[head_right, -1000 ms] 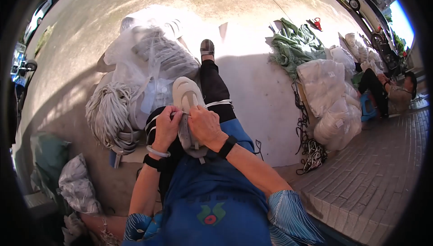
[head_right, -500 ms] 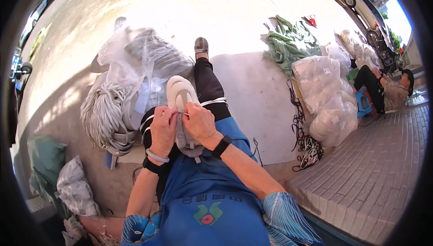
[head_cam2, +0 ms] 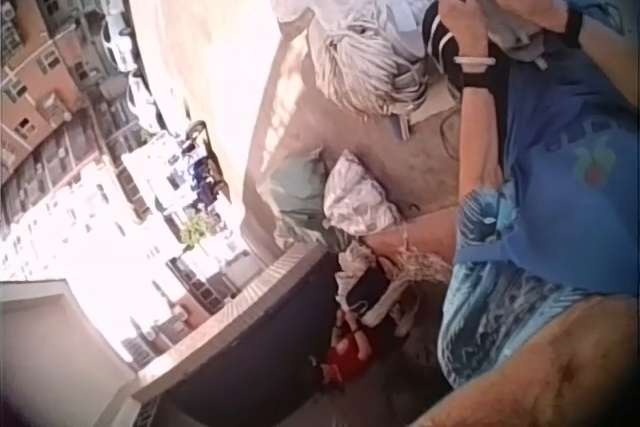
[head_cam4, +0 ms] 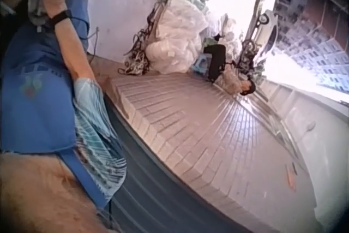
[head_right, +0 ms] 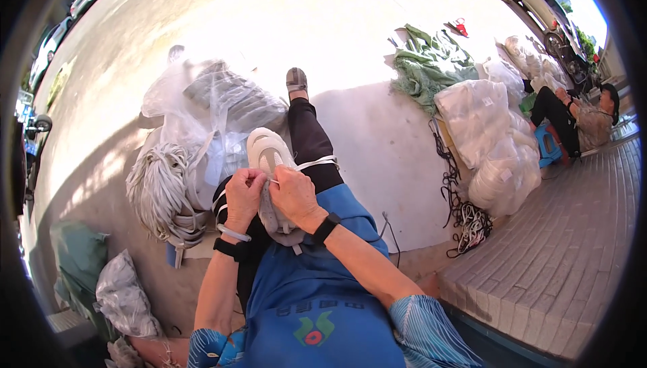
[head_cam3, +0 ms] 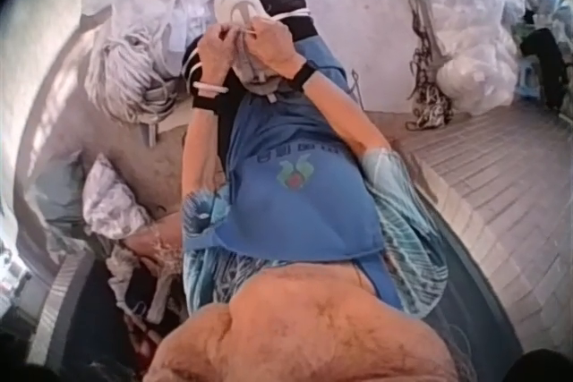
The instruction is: Lace the white shoe while sitting on the floor.
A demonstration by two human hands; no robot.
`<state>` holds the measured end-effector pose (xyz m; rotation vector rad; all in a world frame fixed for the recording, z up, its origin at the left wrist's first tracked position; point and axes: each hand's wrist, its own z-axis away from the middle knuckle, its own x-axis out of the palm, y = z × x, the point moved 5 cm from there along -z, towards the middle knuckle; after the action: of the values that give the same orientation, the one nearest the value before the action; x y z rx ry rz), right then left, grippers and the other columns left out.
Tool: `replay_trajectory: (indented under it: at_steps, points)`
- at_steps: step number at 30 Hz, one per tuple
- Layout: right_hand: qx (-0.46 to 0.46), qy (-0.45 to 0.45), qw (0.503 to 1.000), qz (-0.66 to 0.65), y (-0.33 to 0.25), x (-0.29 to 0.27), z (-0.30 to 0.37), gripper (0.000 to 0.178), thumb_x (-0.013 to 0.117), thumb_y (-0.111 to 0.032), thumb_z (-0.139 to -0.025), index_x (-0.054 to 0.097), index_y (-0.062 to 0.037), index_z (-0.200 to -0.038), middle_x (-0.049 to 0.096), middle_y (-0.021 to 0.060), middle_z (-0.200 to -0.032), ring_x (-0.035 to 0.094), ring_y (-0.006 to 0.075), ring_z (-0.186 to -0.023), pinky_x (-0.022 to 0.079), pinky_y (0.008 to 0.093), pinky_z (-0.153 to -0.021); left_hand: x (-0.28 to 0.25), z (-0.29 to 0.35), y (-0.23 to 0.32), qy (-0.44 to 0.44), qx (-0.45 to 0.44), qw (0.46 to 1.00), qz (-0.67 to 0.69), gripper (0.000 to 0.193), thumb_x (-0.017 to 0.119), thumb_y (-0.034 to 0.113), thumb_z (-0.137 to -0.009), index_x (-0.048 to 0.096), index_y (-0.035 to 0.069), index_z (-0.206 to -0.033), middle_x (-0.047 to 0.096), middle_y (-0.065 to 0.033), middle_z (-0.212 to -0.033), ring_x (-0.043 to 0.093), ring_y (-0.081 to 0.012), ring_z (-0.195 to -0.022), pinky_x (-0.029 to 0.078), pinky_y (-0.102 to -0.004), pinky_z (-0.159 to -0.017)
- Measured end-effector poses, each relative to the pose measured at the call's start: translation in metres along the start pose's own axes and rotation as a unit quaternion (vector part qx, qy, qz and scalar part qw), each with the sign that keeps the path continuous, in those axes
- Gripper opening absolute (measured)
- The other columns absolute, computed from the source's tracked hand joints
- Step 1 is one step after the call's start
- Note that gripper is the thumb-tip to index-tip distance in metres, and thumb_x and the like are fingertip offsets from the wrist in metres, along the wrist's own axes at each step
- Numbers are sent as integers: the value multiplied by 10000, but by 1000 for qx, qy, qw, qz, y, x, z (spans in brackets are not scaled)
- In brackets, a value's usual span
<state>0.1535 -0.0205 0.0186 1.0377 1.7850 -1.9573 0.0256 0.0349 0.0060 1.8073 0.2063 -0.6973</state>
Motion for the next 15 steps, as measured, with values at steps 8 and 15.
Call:
replay_trajectory:
  at_steps: [8,15]
  points:
    - [-2,-23,1000,-3,0,-6,-4,155,610,-166,-804,566,-18,-822,648,199,-829,635,411,-808,498,501,-701,-6,17,39,-43,88,987,-129,319,642,74,-845,574,9,-1150,561,-182,-1134,605,-326,-980,516,-382,-787]
    - [9,-13,1000,2,-2,-5,-2,151,618,-173,-797,578,-28,-810,648,197,-796,639,405,-770,498,494,-669,-8,32,61,-72,119,972,-190,589,609,23,-797,400,-51,-1342,401,-232,-1338,542,-401,-1086,524,-416,-833]
